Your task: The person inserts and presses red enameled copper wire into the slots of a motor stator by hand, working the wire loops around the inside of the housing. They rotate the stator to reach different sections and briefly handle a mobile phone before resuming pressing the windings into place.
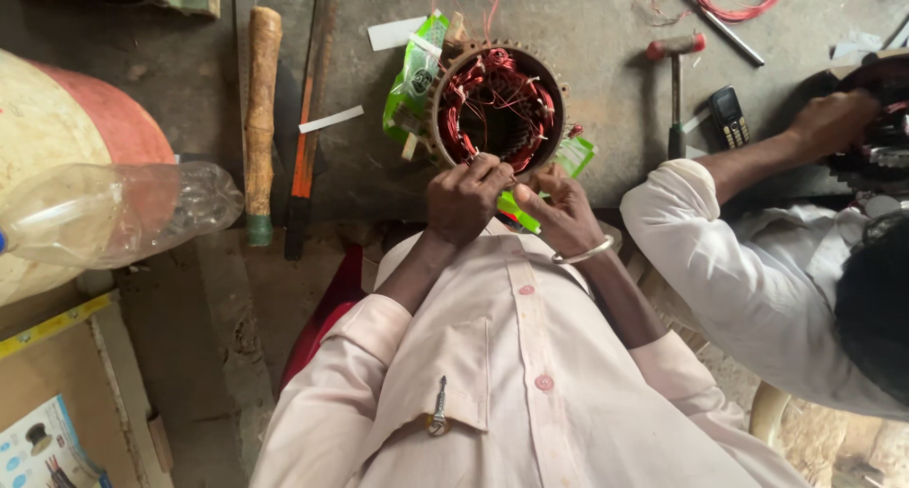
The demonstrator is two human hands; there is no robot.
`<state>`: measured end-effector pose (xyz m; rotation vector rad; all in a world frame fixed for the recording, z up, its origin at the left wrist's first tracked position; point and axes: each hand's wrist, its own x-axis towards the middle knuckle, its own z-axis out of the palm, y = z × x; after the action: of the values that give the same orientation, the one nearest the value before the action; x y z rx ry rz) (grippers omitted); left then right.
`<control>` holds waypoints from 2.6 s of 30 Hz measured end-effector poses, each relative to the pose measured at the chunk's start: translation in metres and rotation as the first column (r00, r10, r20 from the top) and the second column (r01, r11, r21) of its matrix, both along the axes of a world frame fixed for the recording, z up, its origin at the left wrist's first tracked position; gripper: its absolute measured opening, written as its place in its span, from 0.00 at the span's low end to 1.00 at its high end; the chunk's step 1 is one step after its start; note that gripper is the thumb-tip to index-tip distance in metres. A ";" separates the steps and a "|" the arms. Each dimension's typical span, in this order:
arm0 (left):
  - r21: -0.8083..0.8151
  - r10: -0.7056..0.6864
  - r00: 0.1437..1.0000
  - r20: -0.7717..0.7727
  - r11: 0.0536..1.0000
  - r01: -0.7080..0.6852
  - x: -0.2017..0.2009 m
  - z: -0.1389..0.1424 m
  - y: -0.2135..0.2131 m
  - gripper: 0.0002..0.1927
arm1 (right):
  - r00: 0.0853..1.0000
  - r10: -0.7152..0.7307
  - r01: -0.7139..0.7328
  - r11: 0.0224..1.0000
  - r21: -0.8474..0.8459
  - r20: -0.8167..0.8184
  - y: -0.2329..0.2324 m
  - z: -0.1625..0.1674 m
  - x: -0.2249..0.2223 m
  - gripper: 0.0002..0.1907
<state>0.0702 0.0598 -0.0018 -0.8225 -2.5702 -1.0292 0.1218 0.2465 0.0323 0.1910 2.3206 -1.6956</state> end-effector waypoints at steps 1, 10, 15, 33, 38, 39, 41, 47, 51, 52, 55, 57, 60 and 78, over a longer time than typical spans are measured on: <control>-0.003 0.003 1.000 -0.011 1.000 -0.003 0.000 -0.001 0.001 0.06 | 1.000 0.002 -0.002 0.999 0.039 -0.009 0.001 0.001 0.000 0.20; -0.032 0.022 1.000 -0.013 0.999 -0.022 -0.001 -0.008 0.002 0.09 | 0.990 -0.009 -0.016 0.985 -0.174 -0.140 0.006 0.036 -0.003 0.28; -0.041 0.051 0.999 -0.013 0.998 -0.051 0.001 -0.009 0.005 0.08 | 0.988 0.034 -0.037 0.999 -0.017 -0.150 0.035 0.068 0.014 0.25; 0.013 0.066 0.996 0.059 0.998 -0.067 0.000 0.005 0.009 0.06 | 0.792 -0.206 0.002 0.942 -0.336 -0.575 0.093 0.177 0.072 0.09; 0.145 -0.020 0.972 0.234 0.989 -0.015 -0.008 0.011 -0.001 0.04 | 0.715 -0.274 0.269 0.957 -0.109 -0.643 0.100 0.177 0.091 0.08; 0.198 -0.055 0.952 0.300 0.980 -0.006 -0.010 0.014 -0.007 0.04 | 0.740 -0.285 0.317 0.947 -0.057 -0.609 0.096 0.169 0.092 0.08; 0.212 0.037 0.961 0.275 0.972 -0.098 -0.016 0.020 -0.026 0.04 | 0.825 -0.312 0.362 0.932 0.017 -0.471 0.083 0.156 0.094 0.05; 0.043 0.076 0.925 0.371 0.994 -0.099 -0.026 0.034 -0.064 0.06 | 0.970 -0.064 0.135 0.944 0.301 -0.236 0.043 0.125 0.085 0.08; -0.201 -0.093 0.922 0.375 0.963 0.178 -0.037 0.032 -0.057 0.09 | 0.998 0.049 -0.033 0.903 0.427 -0.026 0.042 0.129 0.079 0.10; -0.266 -0.110 0.931 0.348 0.941 0.210 -0.041 0.030 -0.054 0.09 | 0.999 0.045 -0.029 0.905 0.424 -0.027 0.042 0.132 0.078 0.10; -0.433 -0.179 0.951 0.254 0.858 0.277 -0.051 0.024 -0.047 0.09 | 0.994 0.072 -0.027 0.898 0.439 -0.085 0.044 0.136 0.076 0.11; -0.522 -0.236 0.956 0.173 0.801 0.292 -0.053 0.021 -0.045 0.11 | 0.969 0.145 -0.035 0.881 0.472 -0.199 0.044 0.136 0.076 0.10; -0.658 -0.238 0.952 0.194 0.688 0.306 -0.056 0.020 -0.042 0.06 | 0.996 0.041 0.001 0.893 0.450 -0.083 0.045 0.130 0.080 0.10; -0.309 -0.346 0.855 0.386 0.825 0.473 -0.105 0.074 -0.067 0.17 | 0.992 0.045 0.025 0.854 0.520 -0.122 0.047 0.105 0.089 0.11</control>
<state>-0.0352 -0.0075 0.0722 -1.4927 -3.0084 -0.7971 0.2112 0.2938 0.1371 0.1706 2.8290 -1.0558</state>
